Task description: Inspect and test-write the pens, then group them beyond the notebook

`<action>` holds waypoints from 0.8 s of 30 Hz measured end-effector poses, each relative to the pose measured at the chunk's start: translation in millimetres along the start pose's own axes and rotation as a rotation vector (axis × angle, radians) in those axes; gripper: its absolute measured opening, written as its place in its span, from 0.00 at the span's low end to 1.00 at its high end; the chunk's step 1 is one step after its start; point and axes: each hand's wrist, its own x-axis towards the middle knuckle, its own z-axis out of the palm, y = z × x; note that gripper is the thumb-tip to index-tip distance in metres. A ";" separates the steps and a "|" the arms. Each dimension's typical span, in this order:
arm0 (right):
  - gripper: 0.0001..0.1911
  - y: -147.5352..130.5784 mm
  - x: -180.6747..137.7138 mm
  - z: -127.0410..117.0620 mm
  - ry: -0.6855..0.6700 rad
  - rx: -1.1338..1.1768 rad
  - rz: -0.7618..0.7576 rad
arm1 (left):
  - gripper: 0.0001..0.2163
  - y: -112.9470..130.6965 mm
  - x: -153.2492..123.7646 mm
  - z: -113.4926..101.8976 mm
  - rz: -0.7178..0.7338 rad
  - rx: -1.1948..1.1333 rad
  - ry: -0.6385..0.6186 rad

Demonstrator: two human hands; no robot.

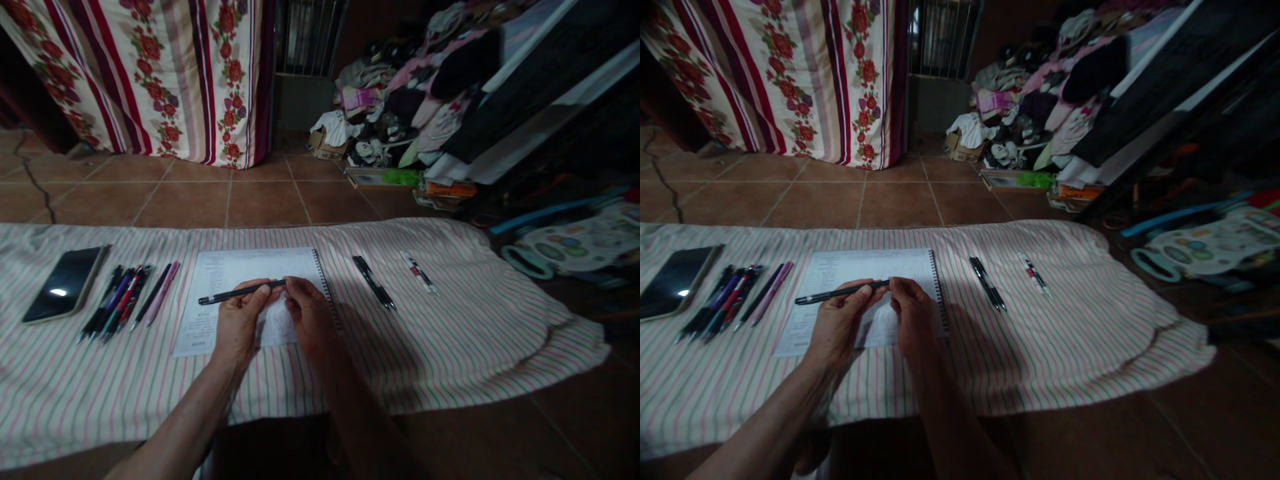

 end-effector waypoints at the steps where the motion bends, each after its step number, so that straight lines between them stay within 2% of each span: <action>1: 0.12 0.6 0.6 0.2 -0.004 0.005 -0.012 | 0.13 -0.5 0.3 0.6 -0.001 -0.014 0.013; 6: 0.12 2.2 0.7 0.6 -0.035 -0.041 -0.055 | 0.11 -0.3 1.4 4.0 -0.024 -0.115 0.055; 9: 0.15 0.3 -2.2 1.7 -0.050 -0.057 -0.021 | 0.11 1.0 2.2 4.3 -0.019 -0.151 0.050; 13: 0.21 -3.3 -5.9 4.1 -0.094 0.059 0.048 | 0.10 2.1 4.2 1.8 0.014 -0.149 0.057; 17: 0.14 -4.2 -5.7 4.4 -0.083 0.126 0.054 | 0.10 1.5 3.6 0.0 0.009 -0.111 0.042; 24: 0.14 -2.6 -2.9 2.7 -0.044 0.115 0.079 | 0.12 1.3 0.0 0.3 0.020 -0.016 -0.012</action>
